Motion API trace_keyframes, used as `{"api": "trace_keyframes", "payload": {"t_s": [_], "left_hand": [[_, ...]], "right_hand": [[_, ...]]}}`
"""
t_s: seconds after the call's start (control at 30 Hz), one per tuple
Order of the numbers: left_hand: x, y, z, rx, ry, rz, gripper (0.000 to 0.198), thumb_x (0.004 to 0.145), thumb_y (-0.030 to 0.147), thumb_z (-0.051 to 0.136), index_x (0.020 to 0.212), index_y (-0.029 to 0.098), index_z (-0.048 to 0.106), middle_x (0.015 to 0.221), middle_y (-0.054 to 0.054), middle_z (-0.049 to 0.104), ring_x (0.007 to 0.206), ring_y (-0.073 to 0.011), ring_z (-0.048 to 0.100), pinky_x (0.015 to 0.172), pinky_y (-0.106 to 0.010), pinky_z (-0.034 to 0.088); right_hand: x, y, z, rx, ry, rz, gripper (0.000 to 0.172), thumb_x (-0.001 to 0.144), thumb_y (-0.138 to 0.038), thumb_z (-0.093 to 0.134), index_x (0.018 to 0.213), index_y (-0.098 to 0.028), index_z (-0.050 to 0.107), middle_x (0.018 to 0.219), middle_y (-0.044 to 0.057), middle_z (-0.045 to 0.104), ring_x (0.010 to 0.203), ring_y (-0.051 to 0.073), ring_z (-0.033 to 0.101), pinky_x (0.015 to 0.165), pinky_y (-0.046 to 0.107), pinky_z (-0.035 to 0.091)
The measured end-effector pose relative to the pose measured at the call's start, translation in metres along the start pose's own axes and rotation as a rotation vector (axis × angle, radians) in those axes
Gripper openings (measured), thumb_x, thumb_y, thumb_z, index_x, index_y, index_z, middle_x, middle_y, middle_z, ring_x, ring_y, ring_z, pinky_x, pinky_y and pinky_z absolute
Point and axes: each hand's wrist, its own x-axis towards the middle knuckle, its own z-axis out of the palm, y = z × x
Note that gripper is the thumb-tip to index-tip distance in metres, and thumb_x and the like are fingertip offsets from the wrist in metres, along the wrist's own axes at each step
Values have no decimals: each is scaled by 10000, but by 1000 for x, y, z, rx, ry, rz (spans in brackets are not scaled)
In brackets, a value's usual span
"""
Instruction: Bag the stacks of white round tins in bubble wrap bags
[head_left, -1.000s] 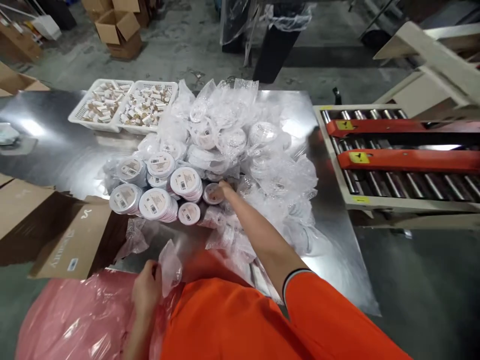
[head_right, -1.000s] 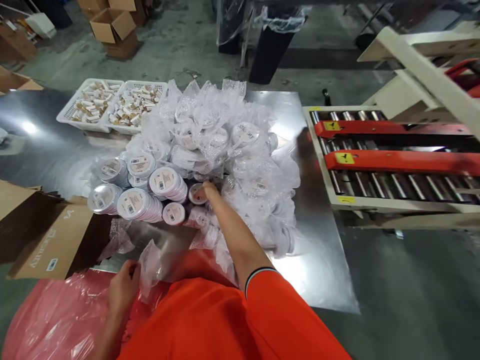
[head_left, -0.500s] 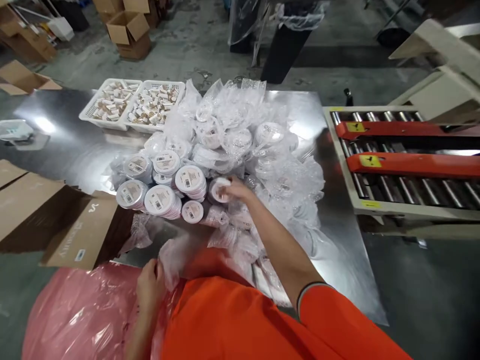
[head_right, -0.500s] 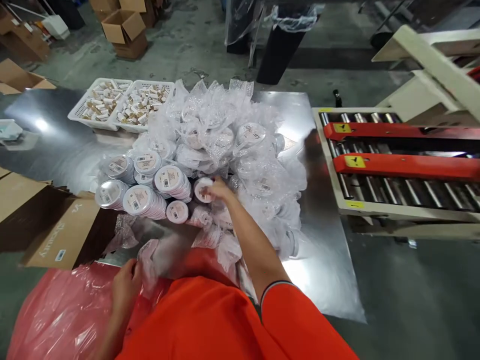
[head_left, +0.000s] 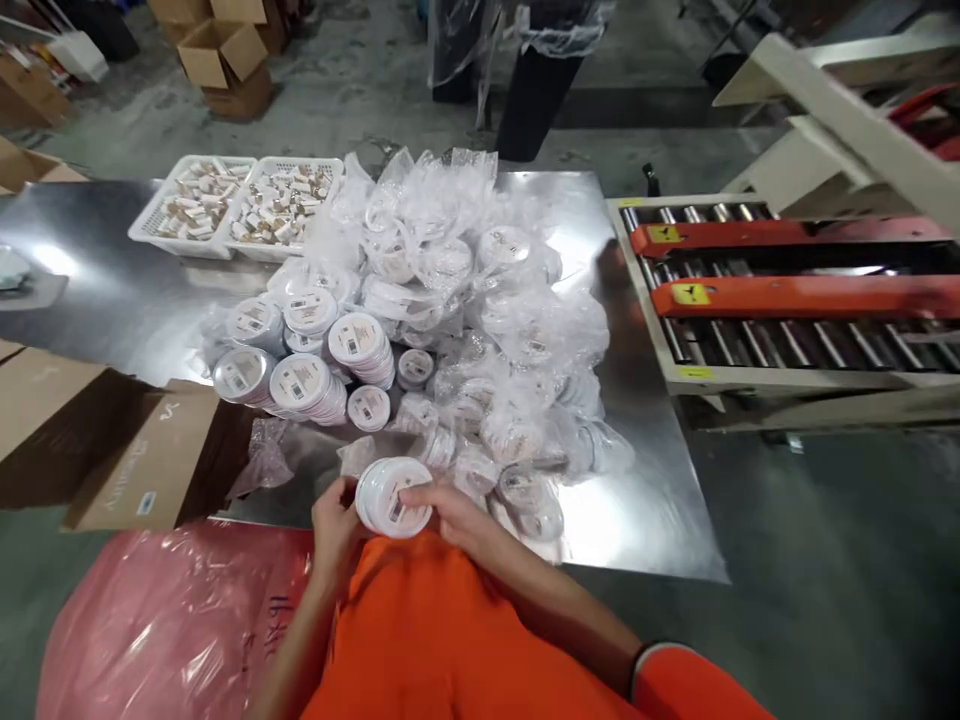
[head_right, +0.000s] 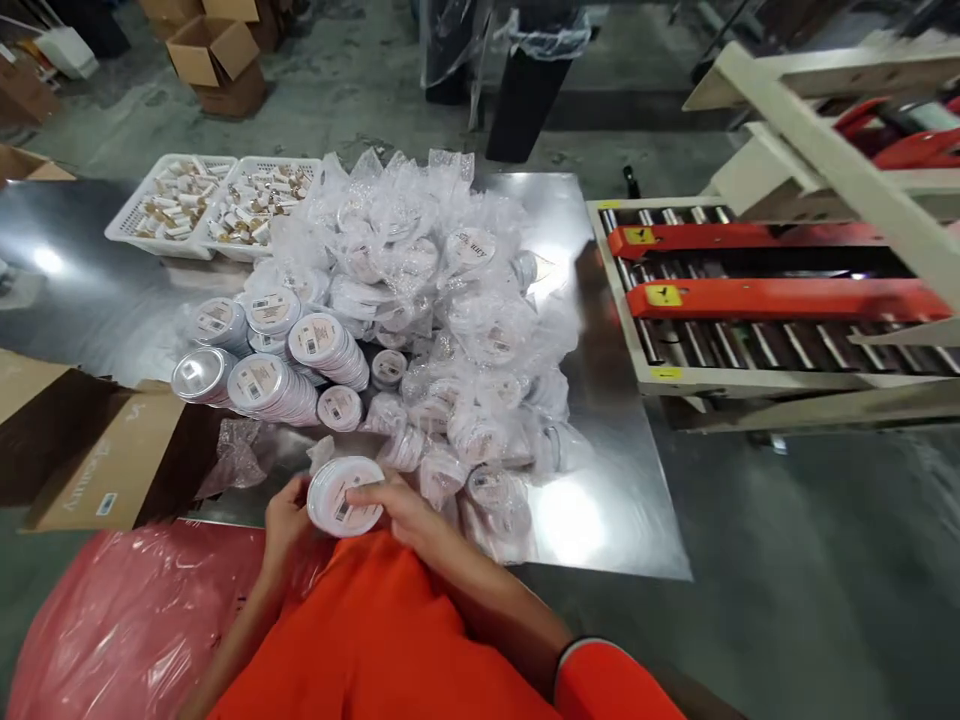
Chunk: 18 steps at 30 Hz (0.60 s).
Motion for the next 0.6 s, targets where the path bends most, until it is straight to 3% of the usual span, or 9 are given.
{"api": "trace_keyframes", "payload": {"t_s": [0.1, 0.17, 0.33, 0.43, 0.53, 0.6], "left_hand": [[-6, 0, 2, -137, -82, 48, 175, 615, 303, 622, 708, 158, 656, 647, -5, 644, 626, -160, 558, 587, -254, 458], [-11, -1, 0, -181, -117, 53, 186, 665, 348, 628, 655, 162, 629, 585, 8, 593, 569, -136, 517, 551, -240, 433], [-23, 2, -7, -236, -109, 95, 256, 784, 420, 585, 696, 179, 584, 606, 16, 545, 579, -128, 501, 577, -241, 424], [-28, 3, -5, -107, -48, 225, 223, 833, 383, 547, 722, 191, 576, 647, 3, 539, 614, -139, 502, 601, -250, 417], [-31, 5, 0, 73, 29, 376, 198, 864, 340, 499, 750, 199, 579, 715, -23, 551, 671, -155, 508, 635, -266, 410], [-33, 8, 1, 111, 62, 423, 186, 864, 318, 482, 758, 199, 578, 744, -34, 556, 705, -165, 516, 661, -274, 412]], "right_hand": [[2, 8, -2, 206, -21, 126, 379, 498, -371, 797, 799, -188, 657, 733, 37, 677, 694, 207, 646, 680, 336, 517], [5, 8, -8, 206, 31, 137, 394, 514, -388, 774, 827, -183, 649, 751, 49, 681, 711, 220, 646, 693, 355, 521], [4, 9, -18, 73, 216, 44, 455, 483, -378, 801, 855, -249, 572, 846, 39, 666, 816, 259, 625, 805, 420, 497], [-6, 10, -15, -232, 302, -95, 545, 511, -342, 812, 966, -276, 518, 928, 37, 637, 896, 276, 597, 859, 446, 464], [-16, 6, -14, -590, 217, -238, 569, 628, -332, 740, 1127, -283, 471, 1048, 53, 614, 939, 260, 578, 857, 423, 450], [-19, 2, -16, -619, 83, -235, 543, 665, -301, 694, 1153, -260, 460, 1052, 48, 605, 929, 233, 575, 835, 381, 456]]}}
